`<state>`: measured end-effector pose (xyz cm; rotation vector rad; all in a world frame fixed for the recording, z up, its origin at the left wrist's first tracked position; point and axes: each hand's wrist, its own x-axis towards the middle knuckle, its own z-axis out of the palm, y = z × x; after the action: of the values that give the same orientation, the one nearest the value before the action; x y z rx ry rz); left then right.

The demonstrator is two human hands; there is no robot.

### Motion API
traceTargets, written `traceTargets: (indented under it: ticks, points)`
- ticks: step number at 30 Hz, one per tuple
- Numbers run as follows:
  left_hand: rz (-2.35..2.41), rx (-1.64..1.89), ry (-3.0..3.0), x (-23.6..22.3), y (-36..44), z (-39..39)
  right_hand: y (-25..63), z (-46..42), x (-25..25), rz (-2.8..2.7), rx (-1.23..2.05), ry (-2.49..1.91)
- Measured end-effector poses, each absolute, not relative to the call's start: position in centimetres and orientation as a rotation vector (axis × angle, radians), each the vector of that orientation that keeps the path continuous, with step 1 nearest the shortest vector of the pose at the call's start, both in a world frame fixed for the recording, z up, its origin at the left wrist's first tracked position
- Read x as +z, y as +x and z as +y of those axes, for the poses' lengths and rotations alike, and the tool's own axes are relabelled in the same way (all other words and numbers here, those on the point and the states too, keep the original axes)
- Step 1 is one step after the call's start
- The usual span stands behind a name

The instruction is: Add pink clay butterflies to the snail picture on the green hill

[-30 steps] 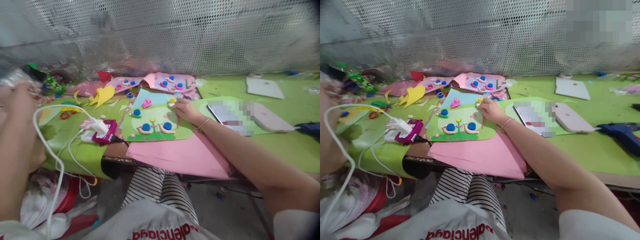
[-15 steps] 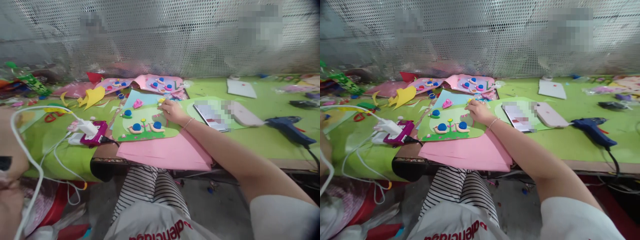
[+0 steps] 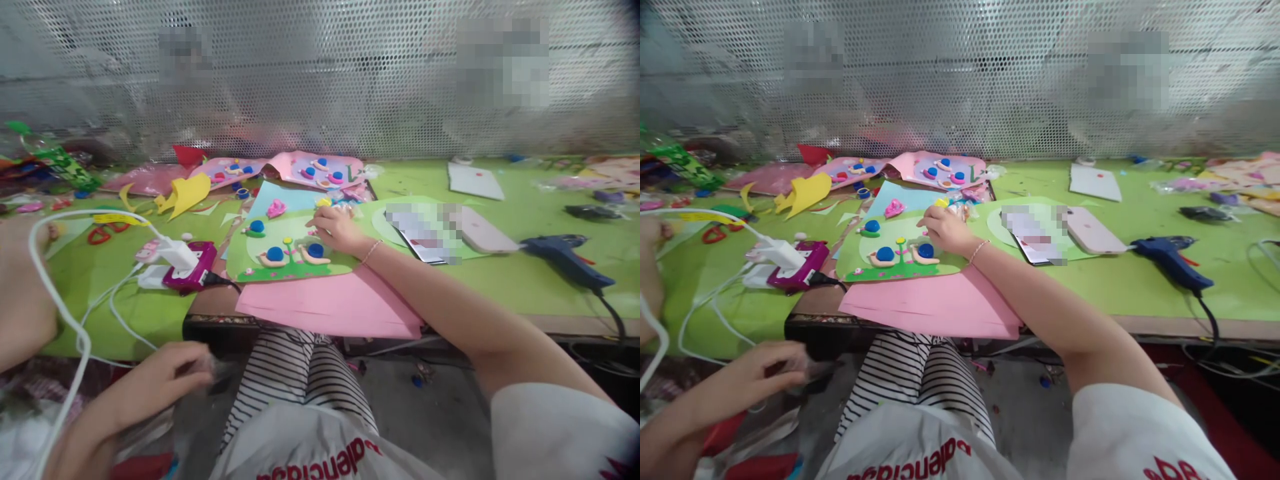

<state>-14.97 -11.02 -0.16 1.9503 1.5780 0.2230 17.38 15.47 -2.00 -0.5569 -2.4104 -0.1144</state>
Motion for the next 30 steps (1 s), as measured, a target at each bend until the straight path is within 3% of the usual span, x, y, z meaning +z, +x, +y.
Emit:
traceTargets:
  ticks: [7,14,30]
  points:
    - [1.424,0.641,2.177,4.9,-5.7,-0.8,17.8,14.8,-1.6,-2.373,-0.095,-0.525]
    - [1.434,0.785,2.183,4.3,-2.5,9.4,17.4,13.2,-0.7,-2.251,-0.146,-0.459]
    - [1.225,0.959,2.403,3.0,-3.1,7.7,17.6,11.0,1.3,-2.359,-0.378,-0.245]
